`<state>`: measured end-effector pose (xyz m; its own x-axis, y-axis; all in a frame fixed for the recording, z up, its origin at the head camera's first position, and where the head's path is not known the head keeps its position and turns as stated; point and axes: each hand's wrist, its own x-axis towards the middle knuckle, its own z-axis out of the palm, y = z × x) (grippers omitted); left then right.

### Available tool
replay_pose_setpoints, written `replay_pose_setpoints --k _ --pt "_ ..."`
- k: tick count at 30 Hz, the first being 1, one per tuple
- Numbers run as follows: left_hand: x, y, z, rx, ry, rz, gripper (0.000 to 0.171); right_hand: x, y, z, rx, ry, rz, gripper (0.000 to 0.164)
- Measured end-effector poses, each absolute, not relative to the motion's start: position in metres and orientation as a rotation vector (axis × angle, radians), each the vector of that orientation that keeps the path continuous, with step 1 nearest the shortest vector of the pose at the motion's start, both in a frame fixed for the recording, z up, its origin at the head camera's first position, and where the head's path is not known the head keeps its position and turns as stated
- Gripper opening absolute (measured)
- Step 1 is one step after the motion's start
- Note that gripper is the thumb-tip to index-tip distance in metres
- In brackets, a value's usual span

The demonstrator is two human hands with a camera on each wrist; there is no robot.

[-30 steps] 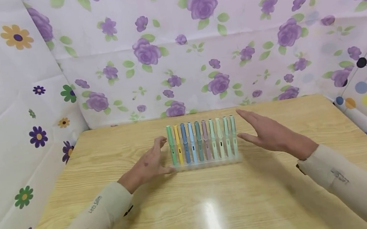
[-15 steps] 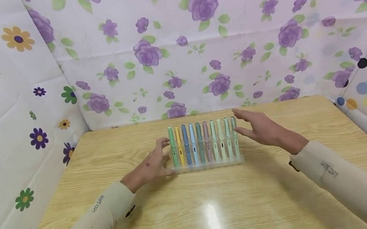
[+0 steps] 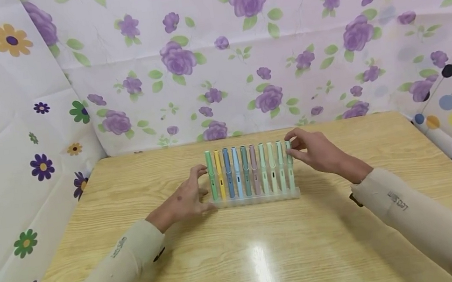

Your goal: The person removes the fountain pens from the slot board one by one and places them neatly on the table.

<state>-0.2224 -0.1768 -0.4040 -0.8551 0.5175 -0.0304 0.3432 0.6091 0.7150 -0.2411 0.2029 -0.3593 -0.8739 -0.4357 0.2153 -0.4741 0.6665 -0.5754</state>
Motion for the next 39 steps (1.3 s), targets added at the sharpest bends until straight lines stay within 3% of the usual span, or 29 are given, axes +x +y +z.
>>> replay_pose_setpoints --k 19,39 --pt "-0.227 -0.182 -0.401 0.719 2.617 1.061 0.098 -0.243 0.221 -0.337 0.638 -2.798 1.109 0.032" --pt "-0.227 -0.179 -0.401 0.689 2.621 1.040 0.101 -0.247 0.256 -0.365 0.495 -2.930 1.368 0.039"
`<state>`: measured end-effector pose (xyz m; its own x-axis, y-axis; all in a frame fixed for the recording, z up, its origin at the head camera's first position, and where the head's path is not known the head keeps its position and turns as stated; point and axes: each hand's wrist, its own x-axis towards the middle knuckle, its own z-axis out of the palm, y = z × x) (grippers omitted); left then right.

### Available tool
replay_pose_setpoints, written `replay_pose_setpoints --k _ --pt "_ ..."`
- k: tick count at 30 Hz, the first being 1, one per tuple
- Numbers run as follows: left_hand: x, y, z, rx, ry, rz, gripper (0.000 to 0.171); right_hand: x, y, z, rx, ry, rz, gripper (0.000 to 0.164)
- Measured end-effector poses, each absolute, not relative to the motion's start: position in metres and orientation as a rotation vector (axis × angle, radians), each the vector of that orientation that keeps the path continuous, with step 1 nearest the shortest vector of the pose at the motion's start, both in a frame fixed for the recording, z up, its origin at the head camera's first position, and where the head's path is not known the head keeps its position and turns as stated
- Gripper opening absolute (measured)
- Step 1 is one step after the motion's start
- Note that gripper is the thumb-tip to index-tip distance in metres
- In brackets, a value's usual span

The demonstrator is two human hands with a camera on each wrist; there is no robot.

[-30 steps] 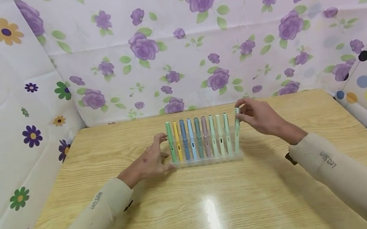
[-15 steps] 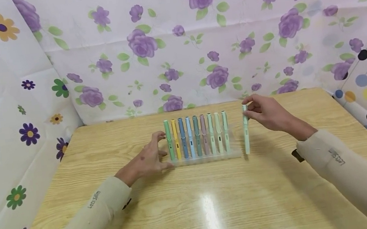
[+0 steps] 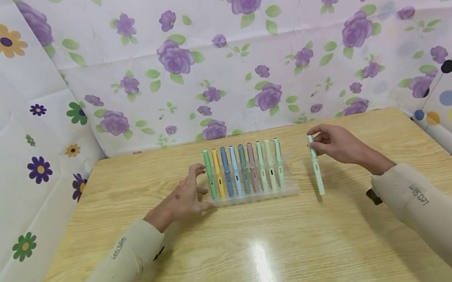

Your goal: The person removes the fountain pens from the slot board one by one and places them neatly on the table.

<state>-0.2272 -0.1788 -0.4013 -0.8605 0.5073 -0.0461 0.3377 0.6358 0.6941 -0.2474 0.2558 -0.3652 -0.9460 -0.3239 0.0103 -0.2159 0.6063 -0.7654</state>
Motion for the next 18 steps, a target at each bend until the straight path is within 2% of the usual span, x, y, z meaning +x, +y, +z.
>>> replay_pose_setpoints --k 18 --pt "-0.227 -0.179 -0.402 0.694 2.635 1.024 0.102 -0.251 0.278 -0.384 -0.460 2.641 -1.177 0.043"
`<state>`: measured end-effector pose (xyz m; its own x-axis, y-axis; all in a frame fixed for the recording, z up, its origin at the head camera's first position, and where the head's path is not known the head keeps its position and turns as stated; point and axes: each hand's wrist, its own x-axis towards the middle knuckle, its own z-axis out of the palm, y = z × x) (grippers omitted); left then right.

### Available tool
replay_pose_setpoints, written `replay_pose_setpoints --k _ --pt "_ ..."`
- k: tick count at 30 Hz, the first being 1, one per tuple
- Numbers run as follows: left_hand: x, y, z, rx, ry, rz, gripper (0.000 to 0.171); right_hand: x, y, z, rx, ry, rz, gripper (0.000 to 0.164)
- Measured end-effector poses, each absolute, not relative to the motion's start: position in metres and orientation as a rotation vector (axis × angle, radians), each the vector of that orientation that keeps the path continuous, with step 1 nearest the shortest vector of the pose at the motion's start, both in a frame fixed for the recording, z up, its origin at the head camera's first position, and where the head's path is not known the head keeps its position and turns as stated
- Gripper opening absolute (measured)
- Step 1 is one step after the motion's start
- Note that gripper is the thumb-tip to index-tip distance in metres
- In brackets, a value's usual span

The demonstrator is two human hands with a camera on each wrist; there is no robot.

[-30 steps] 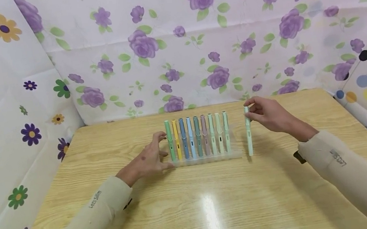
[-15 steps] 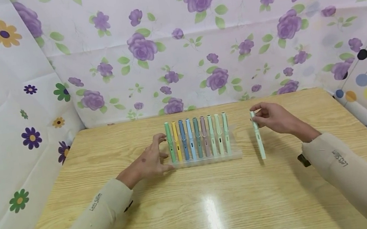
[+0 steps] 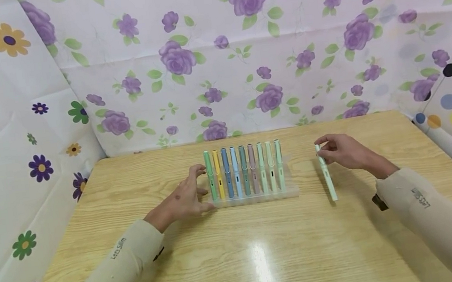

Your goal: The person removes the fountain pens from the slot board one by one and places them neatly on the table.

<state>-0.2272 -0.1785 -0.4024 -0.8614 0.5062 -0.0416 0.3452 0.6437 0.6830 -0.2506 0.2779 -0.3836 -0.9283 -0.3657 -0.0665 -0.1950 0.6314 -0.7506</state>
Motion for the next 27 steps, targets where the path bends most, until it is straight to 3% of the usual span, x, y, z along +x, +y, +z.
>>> replay_pose_setpoints --k 27 --pt "-0.225 -0.180 -0.402 0.678 2.598 1.070 0.100 -0.265 0.264 -0.410 -0.284 2.572 -1.124 0.049"
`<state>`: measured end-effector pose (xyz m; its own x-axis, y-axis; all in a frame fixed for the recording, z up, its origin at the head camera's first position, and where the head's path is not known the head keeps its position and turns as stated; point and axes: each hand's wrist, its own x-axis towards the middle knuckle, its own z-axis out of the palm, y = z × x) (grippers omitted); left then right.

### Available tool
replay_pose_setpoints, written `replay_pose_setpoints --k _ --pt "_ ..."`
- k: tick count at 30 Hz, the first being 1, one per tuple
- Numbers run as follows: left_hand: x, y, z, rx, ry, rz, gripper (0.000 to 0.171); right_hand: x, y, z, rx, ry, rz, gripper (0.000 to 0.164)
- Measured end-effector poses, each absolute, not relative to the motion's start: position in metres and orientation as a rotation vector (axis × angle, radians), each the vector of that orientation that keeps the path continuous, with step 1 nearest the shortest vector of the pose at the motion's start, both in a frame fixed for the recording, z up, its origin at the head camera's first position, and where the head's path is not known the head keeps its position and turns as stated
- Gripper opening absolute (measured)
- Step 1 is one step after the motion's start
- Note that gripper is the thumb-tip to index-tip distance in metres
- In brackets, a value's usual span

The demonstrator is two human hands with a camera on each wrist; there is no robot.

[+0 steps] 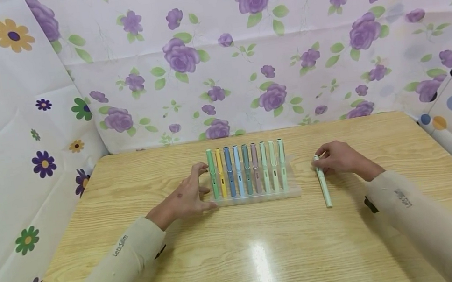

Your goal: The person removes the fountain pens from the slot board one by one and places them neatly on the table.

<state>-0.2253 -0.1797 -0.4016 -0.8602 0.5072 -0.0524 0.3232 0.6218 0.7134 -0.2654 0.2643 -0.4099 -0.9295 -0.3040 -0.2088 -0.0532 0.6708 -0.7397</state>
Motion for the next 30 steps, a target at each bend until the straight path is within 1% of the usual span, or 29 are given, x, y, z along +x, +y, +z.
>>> replay_pose_setpoints --k 10,18,24,30 --pt "-0.225 -0.180 -0.401 0.680 2.599 1.071 0.099 -0.267 0.258 -0.411 -0.247 2.587 -1.057 0.050" --pt "-0.225 -0.181 -0.403 0.684 2.615 1.062 0.099 -0.265 0.257 -0.407 -0.291 2.606 -1.003 0.059" --pt "-0.225 -0.181 -0.404 0.680 2.616 1.059 0.099 -0.264 0.261 -0.399 -0.338 2.741 -0.898 0.055" --pt "-0.226 -0.181 -0.404 0.694 2.608 1.067 0.099 -0.261 0.256 -0.386 -0.364 2.795 -0.983 0.048"
